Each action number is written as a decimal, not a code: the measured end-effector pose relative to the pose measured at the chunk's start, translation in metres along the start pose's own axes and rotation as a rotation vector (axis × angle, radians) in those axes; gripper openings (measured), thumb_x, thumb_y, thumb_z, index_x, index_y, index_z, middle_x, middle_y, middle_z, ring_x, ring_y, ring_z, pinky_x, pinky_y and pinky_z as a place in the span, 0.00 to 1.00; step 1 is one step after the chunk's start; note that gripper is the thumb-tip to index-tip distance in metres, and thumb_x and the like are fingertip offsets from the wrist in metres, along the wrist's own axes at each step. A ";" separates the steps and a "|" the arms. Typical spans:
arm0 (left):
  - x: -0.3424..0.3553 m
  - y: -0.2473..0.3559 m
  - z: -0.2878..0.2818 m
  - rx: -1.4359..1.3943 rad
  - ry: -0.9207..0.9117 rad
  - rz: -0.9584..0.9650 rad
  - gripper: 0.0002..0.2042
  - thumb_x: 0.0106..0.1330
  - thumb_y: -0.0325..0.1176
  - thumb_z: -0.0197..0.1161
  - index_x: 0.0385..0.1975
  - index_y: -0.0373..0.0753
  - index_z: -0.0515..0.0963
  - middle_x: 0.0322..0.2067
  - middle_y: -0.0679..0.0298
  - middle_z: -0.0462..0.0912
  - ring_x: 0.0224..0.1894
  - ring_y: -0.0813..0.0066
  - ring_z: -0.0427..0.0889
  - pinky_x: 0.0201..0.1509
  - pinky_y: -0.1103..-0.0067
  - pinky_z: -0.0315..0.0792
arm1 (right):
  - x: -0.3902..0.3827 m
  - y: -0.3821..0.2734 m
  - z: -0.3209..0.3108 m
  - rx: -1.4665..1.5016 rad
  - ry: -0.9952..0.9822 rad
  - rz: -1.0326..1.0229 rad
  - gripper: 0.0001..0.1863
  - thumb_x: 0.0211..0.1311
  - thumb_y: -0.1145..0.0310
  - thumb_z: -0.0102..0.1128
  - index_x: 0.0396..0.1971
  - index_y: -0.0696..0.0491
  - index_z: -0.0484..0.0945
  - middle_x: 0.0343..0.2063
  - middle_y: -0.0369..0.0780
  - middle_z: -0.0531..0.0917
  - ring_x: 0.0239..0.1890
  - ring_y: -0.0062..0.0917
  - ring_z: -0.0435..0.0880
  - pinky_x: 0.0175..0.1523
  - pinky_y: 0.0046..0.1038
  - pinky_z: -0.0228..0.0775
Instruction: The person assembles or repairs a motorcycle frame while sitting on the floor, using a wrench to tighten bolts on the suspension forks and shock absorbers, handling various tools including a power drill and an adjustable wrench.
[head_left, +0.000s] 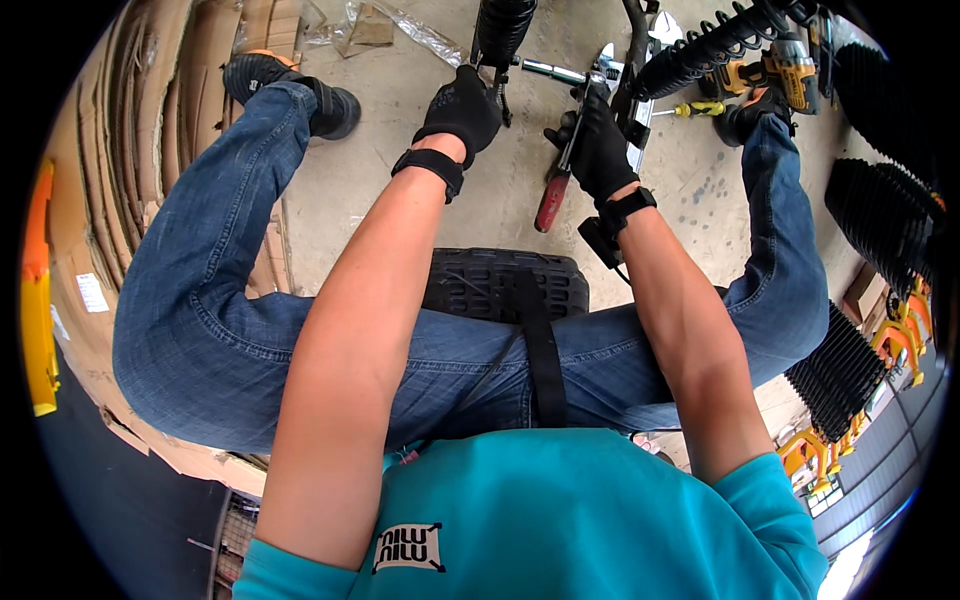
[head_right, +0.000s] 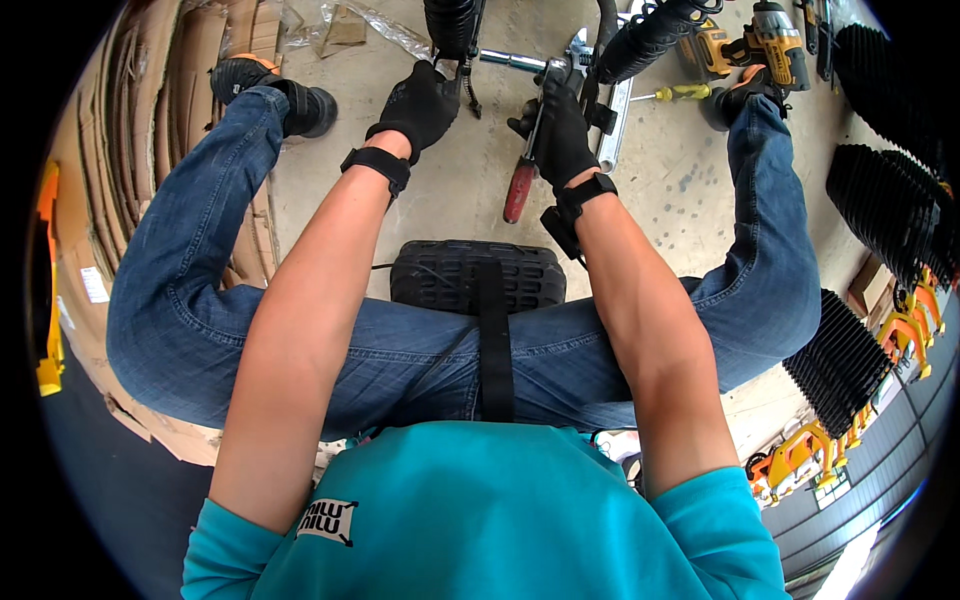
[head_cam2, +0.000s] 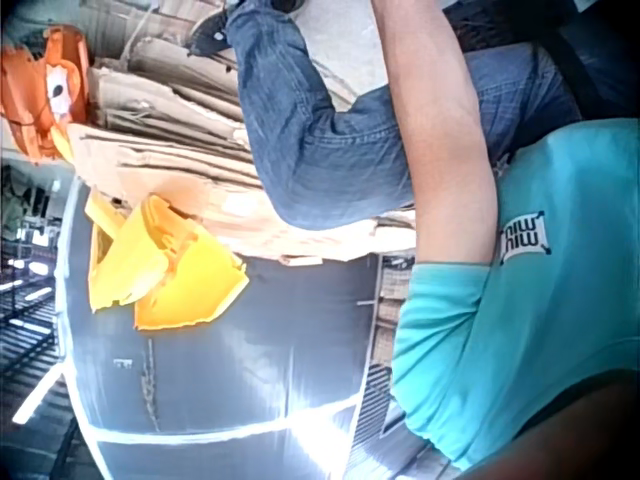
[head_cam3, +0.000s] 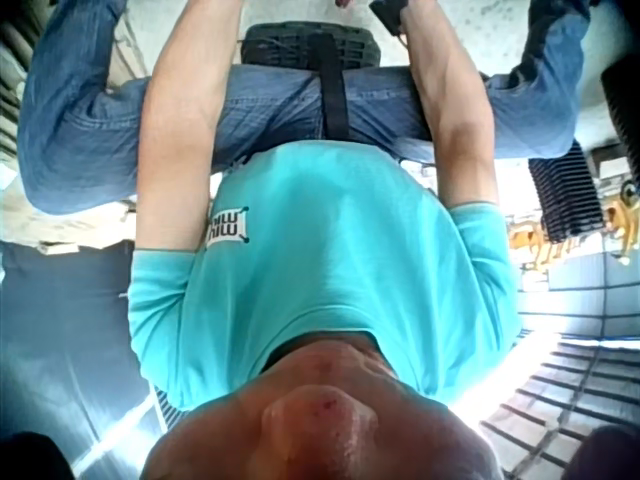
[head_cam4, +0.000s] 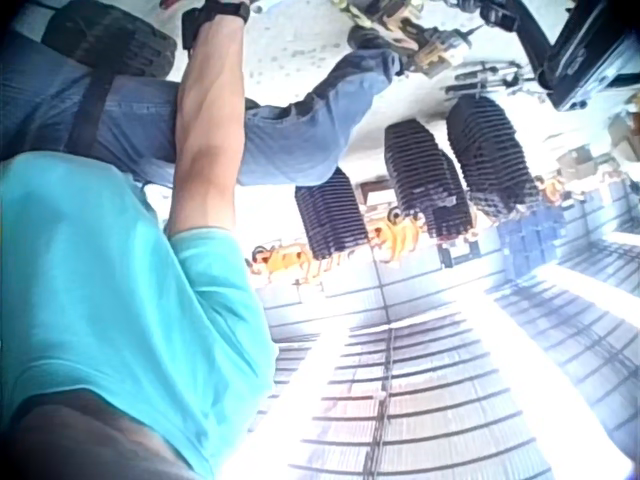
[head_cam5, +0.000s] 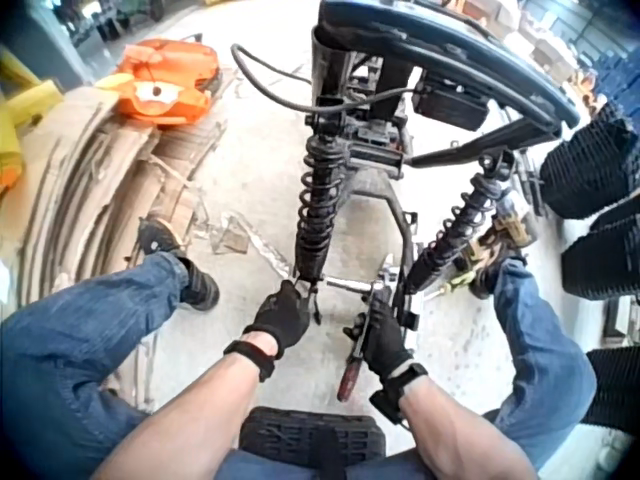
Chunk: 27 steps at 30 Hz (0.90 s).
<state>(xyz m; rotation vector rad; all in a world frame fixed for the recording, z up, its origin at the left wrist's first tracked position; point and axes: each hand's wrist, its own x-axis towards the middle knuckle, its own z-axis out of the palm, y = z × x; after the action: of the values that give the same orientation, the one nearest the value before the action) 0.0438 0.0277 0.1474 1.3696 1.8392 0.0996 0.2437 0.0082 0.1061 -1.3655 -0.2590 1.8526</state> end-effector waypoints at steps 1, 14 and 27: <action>0.000 0.000 0.000 0.004 -0.001 -0.001 0.19 0.64 0.38 0.51 0.48 0.30 0.67 0.41 0.38 0.78 0.47 0.43 0.77 0.51 0.61 0.71 | 0.000 0.000 0.002 -0.004 -0.012 -0.002 0.12 0.70 0.54 0.47 0.43 0.45 0.69 0.22 0.34 0.73 0.23 0.23 0.73 0.45 0.37 0.74; 0.001 0.000 0.001 0.015 0.006 0.002 0.18 0.63 0.36 0.52 0.47 0.30 0.68 0.40 0.38 0.78 0.46 0.43 0.77 0.50 0.61 0.71 | 0.006 0.003 -0.003 -0.059 -0.055 -0.146 0.16 0.66 0.54 0.55 0.43 0.50 0.70 0.25 0.37 0.75 0.28 0.24 0.77 0.40 0.30 0.76; -0.001 0.001 0.000 0.016 -0.003 -0.005 0.19 0.63 0.36 0.52 0.49 0.29 0.67 0.41 0.38 0.78 0.47 0.43 0.77 0.51 0.62 0.71 | 0.004 -0.026 -0.013 -0.318 -0.207 -0.047 0.20 0.69 0.53 0.50 0.49 0.53 0.72 0.42 0.42 0.81 0.42 0.27 0.80 0.50 0.29 0.73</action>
<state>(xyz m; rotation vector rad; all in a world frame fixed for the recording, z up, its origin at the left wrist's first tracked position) 0.0448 0.0271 0.1480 1.3757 1.8441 0.0808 0.2675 0.0241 0.1135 -1.3593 -0.7121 1.9741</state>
